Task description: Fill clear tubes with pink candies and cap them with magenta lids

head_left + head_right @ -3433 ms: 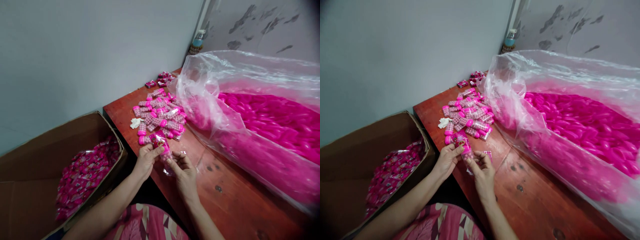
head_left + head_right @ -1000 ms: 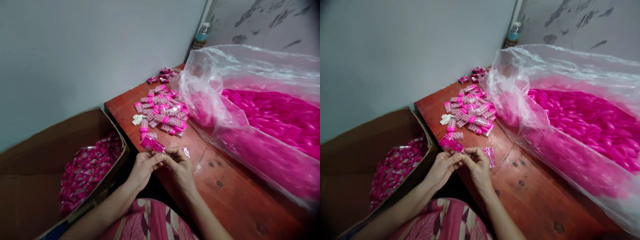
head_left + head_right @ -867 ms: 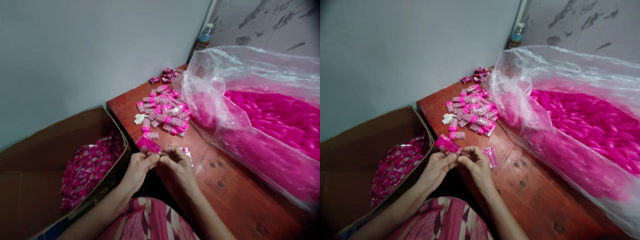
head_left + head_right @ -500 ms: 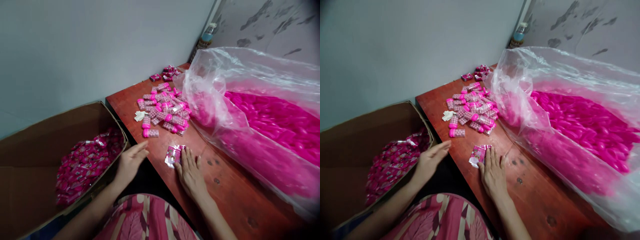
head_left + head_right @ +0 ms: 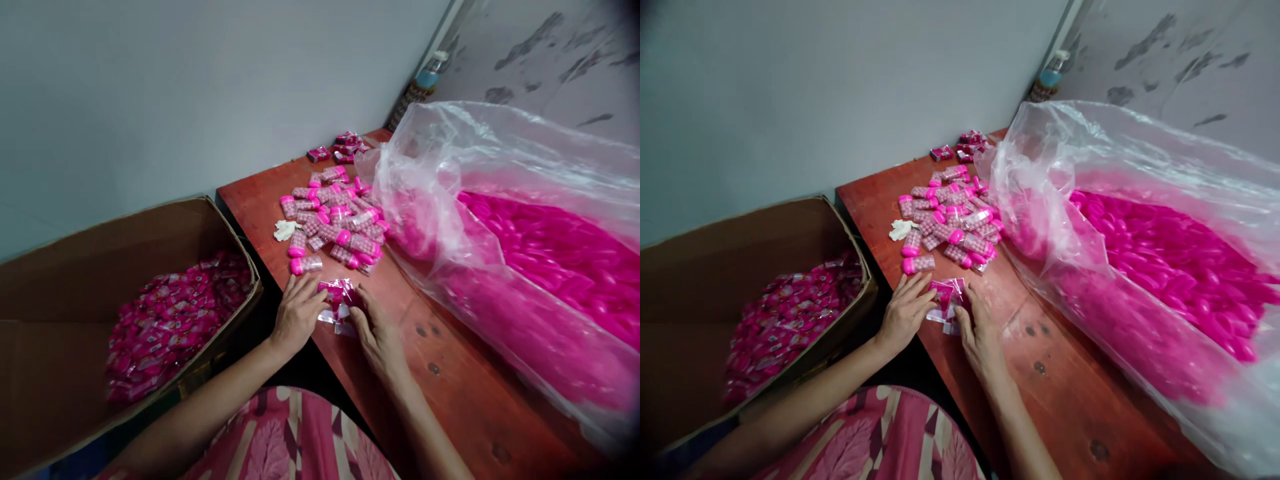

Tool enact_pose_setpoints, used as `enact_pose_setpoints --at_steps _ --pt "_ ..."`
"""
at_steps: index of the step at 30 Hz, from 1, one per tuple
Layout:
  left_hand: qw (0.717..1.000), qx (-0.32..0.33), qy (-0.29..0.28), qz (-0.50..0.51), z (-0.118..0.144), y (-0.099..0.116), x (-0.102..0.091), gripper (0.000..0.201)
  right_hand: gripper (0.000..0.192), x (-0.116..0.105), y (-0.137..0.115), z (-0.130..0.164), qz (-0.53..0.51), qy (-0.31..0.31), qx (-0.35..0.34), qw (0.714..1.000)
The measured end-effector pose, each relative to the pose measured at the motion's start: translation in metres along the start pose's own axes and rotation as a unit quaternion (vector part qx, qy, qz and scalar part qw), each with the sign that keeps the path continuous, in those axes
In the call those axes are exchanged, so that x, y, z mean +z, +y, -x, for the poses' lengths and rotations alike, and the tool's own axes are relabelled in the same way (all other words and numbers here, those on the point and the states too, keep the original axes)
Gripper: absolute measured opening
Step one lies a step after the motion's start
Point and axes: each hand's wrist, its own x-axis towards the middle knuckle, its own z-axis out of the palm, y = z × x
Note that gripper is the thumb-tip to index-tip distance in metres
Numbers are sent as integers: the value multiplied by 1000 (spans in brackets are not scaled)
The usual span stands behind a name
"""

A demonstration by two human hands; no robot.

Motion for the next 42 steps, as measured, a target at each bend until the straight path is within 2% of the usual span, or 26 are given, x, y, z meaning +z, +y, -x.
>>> enact_pose_setpoints --at_steps 3,5,7,9,10,13,15,16,18,19,20,22,24,27,29,31,33,35,37,39,42 --pt "997 -9 12 76 -2 13 -2 27 44 0 -15 -3 -169 31 88 981" --pt "992 -25 9 124 -3 23 -5 28 43 1 -26 -8 -301 22 138 943" --pt "979 -82 18 188 -2 31 -9 37 41 1 -35 -14 -388 22 176 905" --pt "945 -171 16 277 1 34 -14 40 41 1 -41 -19 -415 14 197 888" --pt "923 -214 4 319 3 34 -16 35 41 2 -44 -21 -416 -5 201 887" --pt "862 -302 -32 407 8 29 -22 24 40 6 -47 -26 -394 -104 199 891" --pt "835 -335 -20 437 11 25 -26 25 35 10 -48 -32 -348 -151 172 909" --pt "824 -349 -5 447 12 23 -29 24 30 11 -49 -37 -303 -156 139 930" --pt "808 -372 29 456 14 21 -33 24 23 14 -50 -51 -161 -135 24 977" --pt "801 -383 46 457 15 20 -36 24 22 16 -51 -59 -74 -120 -48 989" --pt "795 -392 62 459 16 19 -38 24 23 17 -52 -68 13 -108 -116 987" --pt "782 -403 86 468 17 17 -43 24 28 22 -54 -85 156 -111 -208 959" --pt "766 -410 104 484 17 15 -47 23 31 26 -54 -99 250 -140 -235 929" --pt "731 -422 139 517 13 11 -52 21 33 31 -52 -109 327 -182 -224 900" --pt "706 -427 167 540 9 9 -54 18 29 30 -50 -108 328 -191 -210 901" --pt "681 -432 193 559 4 8 -55 15 21 26 -50 -99 277 -175 -171 929" --pt "660 -435 212 575 -1 6 -55 14 23 21 -54 -84 155 -146 -95 972" --pt "644 -434 224 589 -4 4 -54 14 27 17 -63 -62 -17 -136 11 990" --pt "634 -427 232 602 -7 2 -51 14 30 16 -72 -38 -167 -156 125 966" --pt "629 -417 233 613 -9 1 -48 14 32 20 -78 -18 -245 -167 201 934" --pt "631 -401 224 625 -10 4 -42 15 30 28 -77 -1 -278 -154 223 922"
